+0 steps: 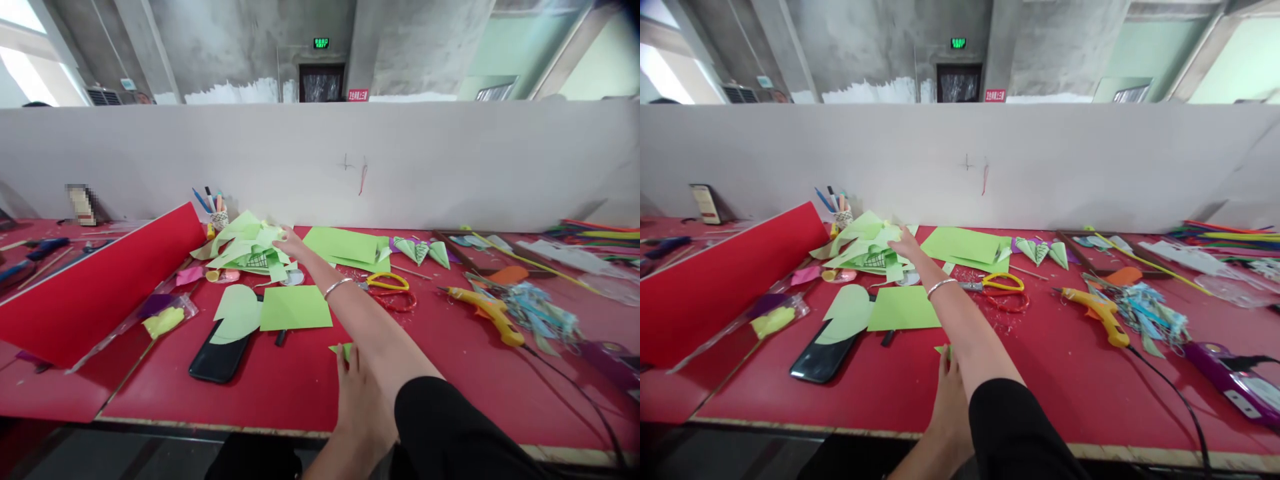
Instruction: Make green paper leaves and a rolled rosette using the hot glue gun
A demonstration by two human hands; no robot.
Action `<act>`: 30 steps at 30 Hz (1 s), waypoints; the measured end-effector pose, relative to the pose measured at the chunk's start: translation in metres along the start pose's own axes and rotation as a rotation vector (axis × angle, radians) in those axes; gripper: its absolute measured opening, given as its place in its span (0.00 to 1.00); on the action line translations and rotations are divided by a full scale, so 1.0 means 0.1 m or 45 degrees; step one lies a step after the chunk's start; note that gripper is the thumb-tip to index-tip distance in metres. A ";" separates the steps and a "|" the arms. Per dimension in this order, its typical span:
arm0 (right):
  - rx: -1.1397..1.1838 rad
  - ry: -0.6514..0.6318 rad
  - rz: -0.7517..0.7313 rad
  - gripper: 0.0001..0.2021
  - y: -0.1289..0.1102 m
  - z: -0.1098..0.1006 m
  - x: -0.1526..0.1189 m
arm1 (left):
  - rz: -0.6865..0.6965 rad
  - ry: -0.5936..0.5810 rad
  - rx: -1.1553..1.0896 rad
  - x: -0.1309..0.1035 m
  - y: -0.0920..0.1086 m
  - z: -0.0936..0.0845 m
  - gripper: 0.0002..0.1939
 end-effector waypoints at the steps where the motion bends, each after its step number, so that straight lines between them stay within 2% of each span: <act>1: -0.029 -0.014 -0.004 0.29 0.01 -0.06 -0.05 | -0.037 -0.022 -0.029 -0.01 -0.01 -0.01 0.27; 5: -0.111 -0.103 -0.062 0.18 -0.04 -0.46 -0.38 | -0.139 -0.081 -0.128 -0.01 -0.08 -0.05 0.36; 9: -0.145 -0.225 -0.134 0.13 -0.10 -0.96 -0.93 | -0.168 -0.170 -0.101 0.03 -0.15 -0.13 0.39; 12: -0.190 -0.339 -0.235 0.12 -0.04 -1.28 -1.41 | -0.174 -0.169 -0.057 0.06 -0.20 -0.19 0.43; 15: -0.206 -0.390 -0.261 0.12 0.14 -1.52 -1.86 | -0.195 -0.134 -0.006 0.08 -0.24 -0.21 0.44; 18: -0.171 -0.440 -0.242 0.13 0.35 -1.64 -2.25 | -0.189 -0.093 0.027 0.08 -0.25 -0.19 0.41; 21: -0.236 -0.304 -0.232 0.14 0.53 -1.71 -2.55 | -0.155 -0.026 -0.006 0.07 -0.23 -0.18 0.37; 24: -0.256 -0.284 -0.249 0.22 0.63 -1.69 -2.78 | -0.097 0.075 -0.107 0.09 -0.21 -0.21 0.24; 27: -0.308 -0.309 -0.286 0.34 0.67 -1.66 -2.94 | -0.003 0.049 -0.331 0.12 -0.17 -0.26 0.07; 30: -0.542 -0.375 -0.441 0.38 0.66 -1.63 -3.05 | 0.059 0.013 -0.620 0.13 -0.14 -0.36 0.02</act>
Point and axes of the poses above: each hand's wrist, its own x-axis towards the middle knuckle, its own z-axis out of the palm, y = z × x, the point moved 4 cm from there along x, towards the middle knuckle, and after that the axes turned 8 degrees about y, right-handed, at the moved point
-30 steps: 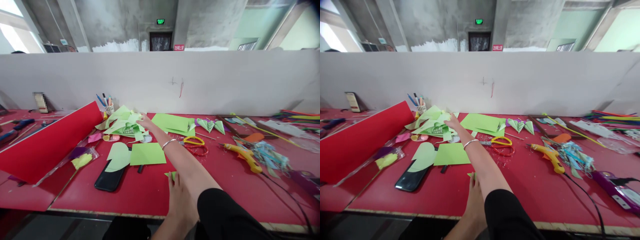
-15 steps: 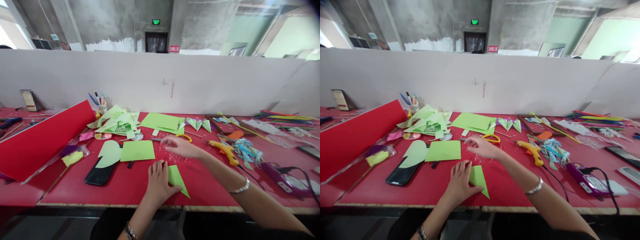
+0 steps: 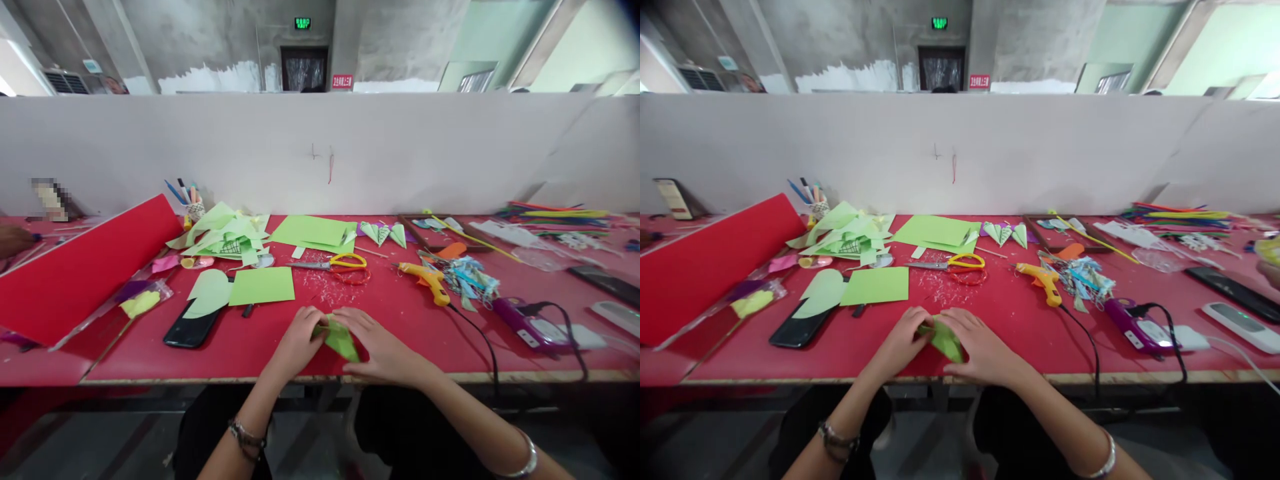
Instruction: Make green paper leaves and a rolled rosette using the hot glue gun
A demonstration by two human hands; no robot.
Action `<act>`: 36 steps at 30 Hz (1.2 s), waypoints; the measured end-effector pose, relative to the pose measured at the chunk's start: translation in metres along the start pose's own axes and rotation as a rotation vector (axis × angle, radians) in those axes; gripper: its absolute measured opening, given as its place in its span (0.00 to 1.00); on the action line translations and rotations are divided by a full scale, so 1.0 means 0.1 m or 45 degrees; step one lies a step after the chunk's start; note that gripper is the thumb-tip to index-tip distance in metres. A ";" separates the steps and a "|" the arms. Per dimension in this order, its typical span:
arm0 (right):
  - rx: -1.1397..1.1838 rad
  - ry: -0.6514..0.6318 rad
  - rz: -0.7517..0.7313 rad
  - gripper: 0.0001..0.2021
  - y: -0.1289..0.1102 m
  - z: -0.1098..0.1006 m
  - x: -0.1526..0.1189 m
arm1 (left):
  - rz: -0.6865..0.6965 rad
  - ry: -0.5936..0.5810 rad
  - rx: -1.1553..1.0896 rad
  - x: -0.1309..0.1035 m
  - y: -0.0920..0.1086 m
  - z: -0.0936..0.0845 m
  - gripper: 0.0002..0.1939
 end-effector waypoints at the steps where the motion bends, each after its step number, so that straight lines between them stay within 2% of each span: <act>1: -0.094 -0.019 -0.059 0.38 -0.02 0.02 -0.02 | 0.010 0.005 -0.088 0.00 0.03 -0.04 0.02; 3: -0.264 0.003 -0.165 0.37 -0.03 0.04 -0.07 | 0.017 0.007 -0.251 -0.01 0.08 -0.10 0.02; 7: -0.517 0.216 -0.377 0.19 -0.04 0.06 -0.16 | -0.035 -0.043 -0.378 -0.05 0.08 -0.16 0.04; 10: -0.634 0.261 -0.546 0.14 -0.07 0.11 -0.22 | -0.014 -0.155 -0.220 -0.09 0.04 -0.16 0.07; 13: -0.676 0.241 -0.585 0.15 -0.11 0.17 -0.23 | 0.097 -0.282 0.105 -0.16 0.05 -0.16 0.12; 15: -0.632 0.216 -0.514 0.13 -0.13 0.18 -0.22 | 0.165 -0.324 0.293 -0.21 0.08 -0.15 0.15; 18: -0.509 0.188 -0.365 0.11 -0.11 0.17 -0.22 | 0.190 -0.312 0.424 -0.28 0.09 -0.14 0.14; 21: -0.310 0.229 -0.225 0.10 -0.03 0.14 -0.24 | 0.131 -0.195 0.448 -0.33 0.03 -0.14 0.10; 26: -0.036 0.376 0.115 0.11 0.13 0.11 -0.19 | 0.089 -0.019 0.498 -0.36 -0.05 -0.11 0.13; 30: -0.119 0.334 0.280 0.12 0.15 0.13 -0.07 | 0.033 0.058 0.532 -0.35 -0.05 -0.09 0.14; 36: -0.347 0.316 0.403 0.13 0.20 0.18 0.04 | -0.129 0.055 0.646 -0.28 -0.05 -0.07 0.15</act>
Point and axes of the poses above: each hand's wrist, its own x-axis towards the middle knuckle, its own z-axis out of the palm, y = z × x, the point moved 4 cm from there along x, towards the middle knuckle, and after that the axes turned 8 degrees about y, right-handed, at the moved point
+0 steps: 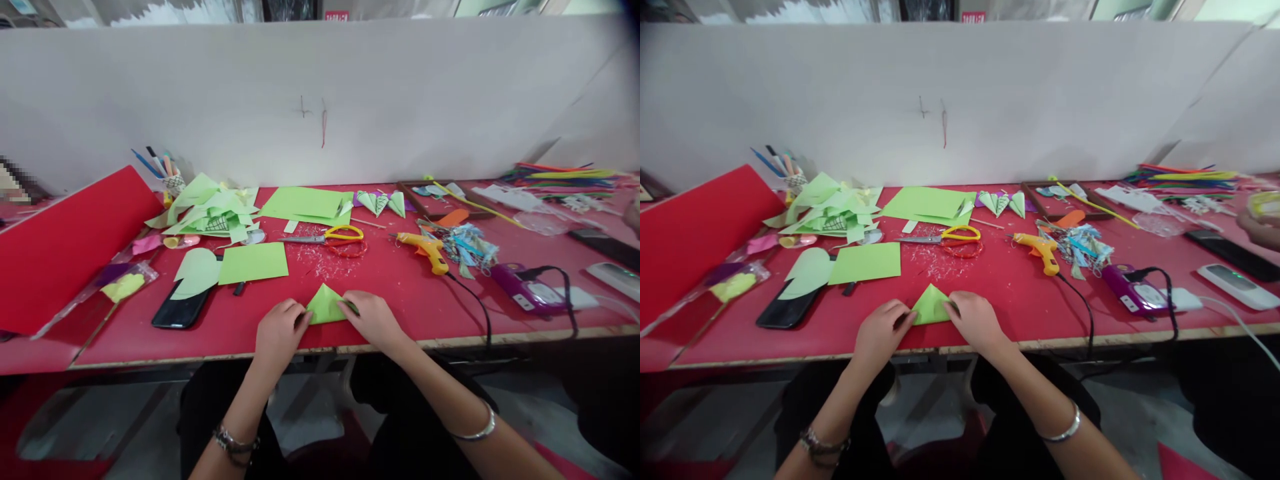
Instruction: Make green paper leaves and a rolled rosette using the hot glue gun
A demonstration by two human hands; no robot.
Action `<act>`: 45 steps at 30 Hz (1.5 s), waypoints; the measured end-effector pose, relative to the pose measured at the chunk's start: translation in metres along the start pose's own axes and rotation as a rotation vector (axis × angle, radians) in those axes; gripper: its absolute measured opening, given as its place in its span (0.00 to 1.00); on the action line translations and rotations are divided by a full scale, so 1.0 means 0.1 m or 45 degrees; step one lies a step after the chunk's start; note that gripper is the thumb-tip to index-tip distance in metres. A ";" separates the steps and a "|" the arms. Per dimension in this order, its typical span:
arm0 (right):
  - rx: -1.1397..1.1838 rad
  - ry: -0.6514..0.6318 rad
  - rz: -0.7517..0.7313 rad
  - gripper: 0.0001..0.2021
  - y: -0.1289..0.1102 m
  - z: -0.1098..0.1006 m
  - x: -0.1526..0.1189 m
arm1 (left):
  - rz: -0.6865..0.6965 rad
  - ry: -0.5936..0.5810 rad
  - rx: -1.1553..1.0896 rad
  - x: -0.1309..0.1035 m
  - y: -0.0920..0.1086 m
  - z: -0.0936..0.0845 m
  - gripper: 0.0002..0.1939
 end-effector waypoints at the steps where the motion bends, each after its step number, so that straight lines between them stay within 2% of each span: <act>1: -0.048 0.009 0.024 0.12 0.01 0.01 0.00 | -0.027 -0.004 0.038 0.01 0.00 0.01 0.15; 6: -0.155 0.046 0.096 0.11 0.02 0.02 -0.01 | -0.091 -0.034 0.129 0.04 -0.02 0.05 0.13; 12: -0.238 0.006 0.150 0.10 0.00 0.03 0.02 | -0.140 -0.154 0.161 0.10 0.00 0.05 0.12; 18: -0.327 -0.033 0.167 0.09 -0.02 0.05 0.05 | -0.106 -0.160 0.155 0.11 -0.07 0.06 0.11; 21: -0.345 -0.018 0.141 0.09 -0.02 0.06 0.04 | 0.045 -0.169 0.034 0.08 -0.18 0.04 0.13; 23: -0.363 -0.014 0.128 0.08 -0.03 0.07 0.04 | 0.191 -0.231 -0.023 0.09 -0.24 0.00 0.18; 28: -0.370 -0.031 0.106 0.08 -0.03 0.06 0.05 | 0.546 -0.539 -0.080 0.25 -0.30 -0.08 0.21; 30: -0.362 -0.057 0.091 0.08 -0.03 0.06 0.05 | 0.639 -0.623 -0.102 0.34 -0.32 -0.09 0.23; 34: -0.370 -0.073 0.064 0.08 -0.02 0.04 0.06 | 0.756 -0.687 -0.138 0.50 -0.35 -0.10 0.28; 37: -0.415 0.046 -0.043 0.09 -0.07 0.00 0.05 | 0.789 -0.741 -0.124 0.55 -0.37 -0.08 0.31; 40: -0.406 0.157 -0.349 0.13 -0.25 -0.01 -0.02 | 0.797 -0.816 -0.074 0.57 -0.39 -0.05 0.32; 43: -0.262 0.066 -0.654 0.14 -0.49 0.06 -0.16 | 0.814 -0.874 -0.034 0.57 -0.40 -0.02 0.32; 45: -0.193 0.007 -0.677 0.15 -0.61 0.11 -0.24 | 0.819 -0.878 -0.022 0.57 -0.40 -0.02 0.32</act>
Point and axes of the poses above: each hand's wrist, its own x-axis towards the middle knuckle, its own z-axis out of the palm, y = z × x, the point moved 4 cm from there along x, towards the middle knuckle, and after that the axes turned 8 degrees about y, right-handed, at the moved point
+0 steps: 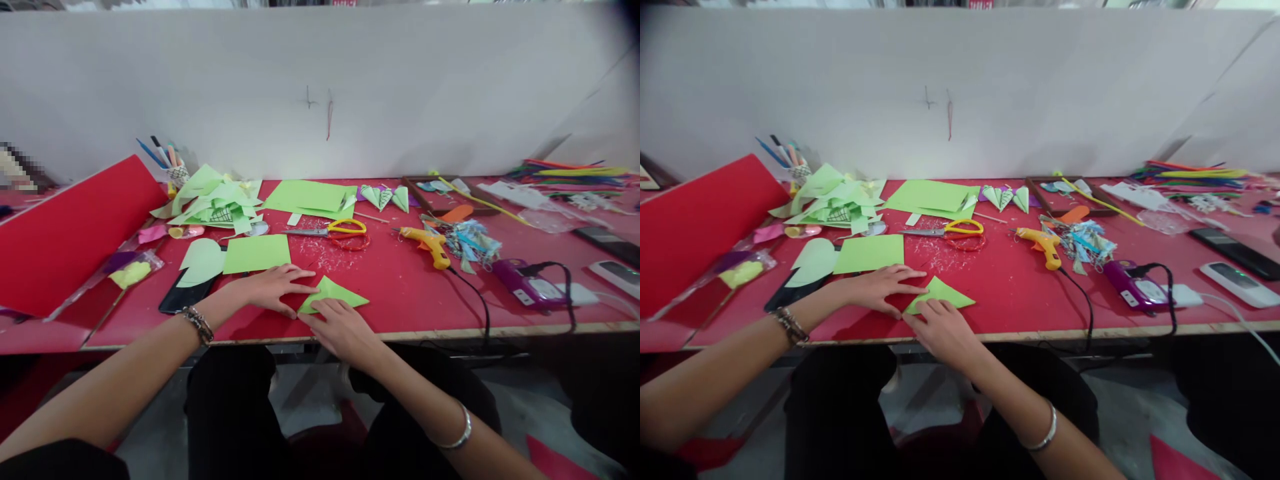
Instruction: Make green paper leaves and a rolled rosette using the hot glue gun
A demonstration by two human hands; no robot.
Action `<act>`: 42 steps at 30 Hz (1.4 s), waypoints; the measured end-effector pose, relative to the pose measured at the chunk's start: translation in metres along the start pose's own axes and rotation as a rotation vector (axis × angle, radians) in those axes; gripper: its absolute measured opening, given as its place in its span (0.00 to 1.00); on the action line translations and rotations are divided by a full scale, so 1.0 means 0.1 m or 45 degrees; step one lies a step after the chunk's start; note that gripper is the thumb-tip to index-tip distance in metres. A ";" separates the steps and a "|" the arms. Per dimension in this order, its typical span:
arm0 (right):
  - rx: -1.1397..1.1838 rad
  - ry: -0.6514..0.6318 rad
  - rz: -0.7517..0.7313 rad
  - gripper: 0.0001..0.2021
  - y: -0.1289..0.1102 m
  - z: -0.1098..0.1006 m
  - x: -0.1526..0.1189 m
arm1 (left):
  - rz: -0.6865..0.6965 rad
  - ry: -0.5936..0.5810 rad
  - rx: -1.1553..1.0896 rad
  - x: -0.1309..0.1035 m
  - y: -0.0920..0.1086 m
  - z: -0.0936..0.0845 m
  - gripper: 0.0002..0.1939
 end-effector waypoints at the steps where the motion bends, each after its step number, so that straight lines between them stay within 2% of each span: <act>1: 0.027 0.001 0.030 0.16 -0.05 0.01 -0.01 | 0.001 -0.001 0.002 0.00 0.00 0.00 0.31; 6: 0.161 0.073 0.229 0.21 -0.09 0.00 -0.09 | -0.006 -0.001 -0.009 0.00 0.02 -0.01 0.32; 17: 0.053 0.143 0.509 0.16 0.33 -0.26 -0.50 | 0.003 0.012 -0.045 0.00 0.02 -0.03 0.32; 24: -0.044 0.130 0.623 0.15 0.51 -0.33 -0.70 | -0.014 -0.006 -0.055 0.00 0.06 -0.07 0.31; 26: -0.093 0.120 0.668 0.15 0.54 -0.36 -0.71 | -0.044 -0.017 -0.065 0.00 0.06 -0.09 0.35; 29: -0.139 0.077 0.730 0.14 0.59 -0.41 -0.70 | -0.146 -0.037 -0.098 0.02 0.07 -0.11 0.46; 32: -0.057 0.093 0.754 0.15 0.61 -0.42 -0.64 | -0.259 -0.052 -0.107 0.05 0.13 -0.09 0.52; 34: 0.057 0.129 0.741 0.20 0.59 -0.38 -0.58 | -0.306 0.045 -0.109 0.09 0.21 -0.06 0.53; 36: 0.155 0.127 0.722 0.25 0.54 -0.30 -0.50 | -0.320 0.255 -0.109 0.13 0.31 -0.02 0.50; 39: 0.206 0.105 0.719 0.26 0.50 -0.19 -0.41 | -0.296 0.571 -0.117 0.15 0.46 0.03 0.38; 42: 0.229 0.155 0.696 0.23 0.51 -0.21 -0.37 | -0.270 0.739 -0.212 0.12 0.52 0.06 0.25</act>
Point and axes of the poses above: each hand's wrist, its own x-axis towards the middle knuckle, its own z-axis out of the palm, y = z × x, the point moved 4 cm from there along x, towards the middle knuckle, and after that the axes turned 8 degrees about y, right-handed, at the moved point
